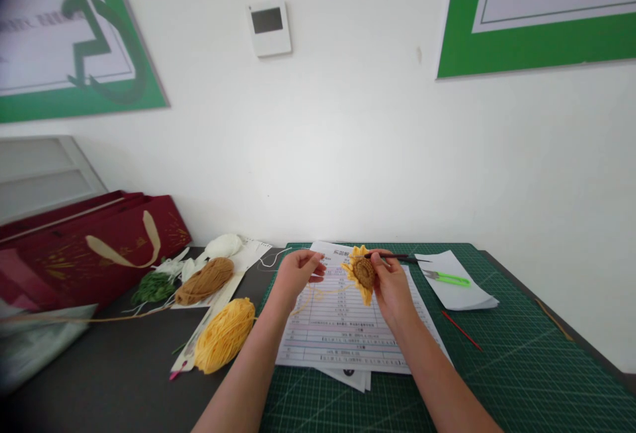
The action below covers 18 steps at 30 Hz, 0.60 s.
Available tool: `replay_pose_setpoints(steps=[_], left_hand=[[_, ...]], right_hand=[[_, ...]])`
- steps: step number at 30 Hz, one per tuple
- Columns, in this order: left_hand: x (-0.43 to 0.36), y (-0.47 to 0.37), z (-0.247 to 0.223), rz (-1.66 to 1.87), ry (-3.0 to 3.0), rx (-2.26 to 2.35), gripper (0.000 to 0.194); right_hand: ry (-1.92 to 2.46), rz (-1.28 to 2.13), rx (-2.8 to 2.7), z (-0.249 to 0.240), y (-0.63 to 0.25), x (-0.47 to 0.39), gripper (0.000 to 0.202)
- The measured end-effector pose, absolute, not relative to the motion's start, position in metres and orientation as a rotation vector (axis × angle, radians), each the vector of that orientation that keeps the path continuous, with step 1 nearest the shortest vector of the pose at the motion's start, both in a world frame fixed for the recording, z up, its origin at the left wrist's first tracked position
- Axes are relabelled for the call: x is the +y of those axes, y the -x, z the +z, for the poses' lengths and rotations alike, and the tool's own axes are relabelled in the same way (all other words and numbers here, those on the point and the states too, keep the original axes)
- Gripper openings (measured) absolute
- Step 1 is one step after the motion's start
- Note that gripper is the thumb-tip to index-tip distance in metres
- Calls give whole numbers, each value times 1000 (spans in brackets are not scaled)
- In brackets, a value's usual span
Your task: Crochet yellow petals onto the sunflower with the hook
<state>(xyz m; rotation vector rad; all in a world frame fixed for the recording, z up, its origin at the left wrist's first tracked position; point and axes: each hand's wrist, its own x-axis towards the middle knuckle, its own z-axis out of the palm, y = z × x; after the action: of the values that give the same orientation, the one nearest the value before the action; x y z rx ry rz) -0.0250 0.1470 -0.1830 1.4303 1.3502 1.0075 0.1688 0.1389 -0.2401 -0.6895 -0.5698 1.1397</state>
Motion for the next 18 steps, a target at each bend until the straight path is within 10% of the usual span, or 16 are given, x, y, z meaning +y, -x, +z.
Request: replay_pose_setpoints(steps=[11, 18], left_hand=[[143, 53, -171, 1468, -1808, 1708, 17], [139, 49, -167, 1493, -2162, 1482, 60]], right_hand=[[686, 1098, -550, -243, -181, 147, 37], [717, 1122, -536, -240, -184, 145, 46]])
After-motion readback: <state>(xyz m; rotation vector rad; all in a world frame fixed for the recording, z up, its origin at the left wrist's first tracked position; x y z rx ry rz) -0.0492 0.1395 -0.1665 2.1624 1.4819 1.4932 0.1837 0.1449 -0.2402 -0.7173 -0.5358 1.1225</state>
